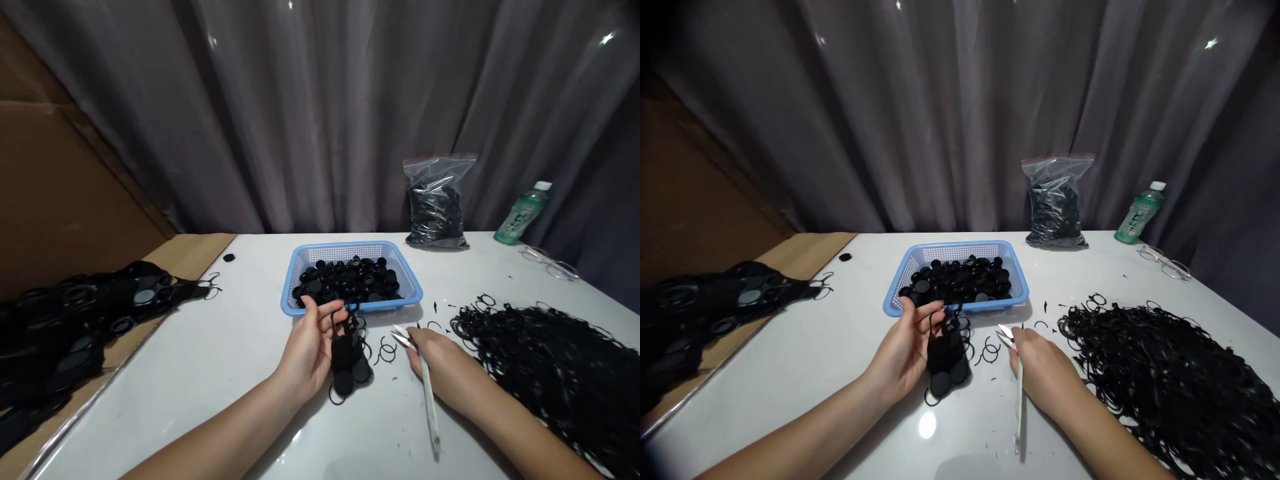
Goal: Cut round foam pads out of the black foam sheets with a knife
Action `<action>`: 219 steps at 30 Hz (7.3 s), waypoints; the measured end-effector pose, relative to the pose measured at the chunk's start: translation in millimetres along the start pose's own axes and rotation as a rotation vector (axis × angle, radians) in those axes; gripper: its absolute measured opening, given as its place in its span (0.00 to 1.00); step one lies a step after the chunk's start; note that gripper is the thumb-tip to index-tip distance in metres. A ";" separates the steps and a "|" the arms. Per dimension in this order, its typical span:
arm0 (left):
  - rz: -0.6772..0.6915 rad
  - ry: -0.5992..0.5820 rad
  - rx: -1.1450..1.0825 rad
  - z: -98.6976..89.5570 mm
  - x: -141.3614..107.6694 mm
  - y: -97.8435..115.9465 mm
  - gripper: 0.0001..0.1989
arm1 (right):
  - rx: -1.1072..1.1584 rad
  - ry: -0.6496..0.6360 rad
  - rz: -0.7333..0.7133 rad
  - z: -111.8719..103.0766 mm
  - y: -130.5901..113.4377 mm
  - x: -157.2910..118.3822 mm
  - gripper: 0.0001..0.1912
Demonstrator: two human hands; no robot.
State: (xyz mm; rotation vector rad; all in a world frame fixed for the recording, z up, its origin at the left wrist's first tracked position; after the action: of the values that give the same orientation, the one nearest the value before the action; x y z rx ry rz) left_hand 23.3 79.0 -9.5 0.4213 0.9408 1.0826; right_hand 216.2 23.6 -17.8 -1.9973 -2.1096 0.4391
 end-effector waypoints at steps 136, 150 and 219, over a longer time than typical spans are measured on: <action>0.039 -0.709 0.507 22.1 -20.5 -30.7 0.30 | 1.215 -0.022 -0.028 -9.2 -39.2 -28.3 0.04; -0.027 -0.610 0.574 18.1 -12.6 -32.5 0.11 | 0.692 0.463 -0.268 -36.0 -30.3 -36.7 0.04; 0.038 -0.692 0.411 18.4 -13.9 -35.5 0.18 | 1.804 0.243 0.276 -13.6 -4.8 11.3 0.13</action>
State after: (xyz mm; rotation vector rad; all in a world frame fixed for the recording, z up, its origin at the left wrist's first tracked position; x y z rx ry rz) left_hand 56.1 53.6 -18.1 1.0767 0.5235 0.6851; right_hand 215.7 35.6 -4.1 -0.9806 -0.5126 1.3381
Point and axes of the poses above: each hand's wrist, its own x-axis towards the middle knuckle, its own z-axis out of the palm, y = z × x, the point moved 5 cm from there along x, towards the middle knuckle, and after that the axes turned 2 degrees about -x, right-handed, at the moved point
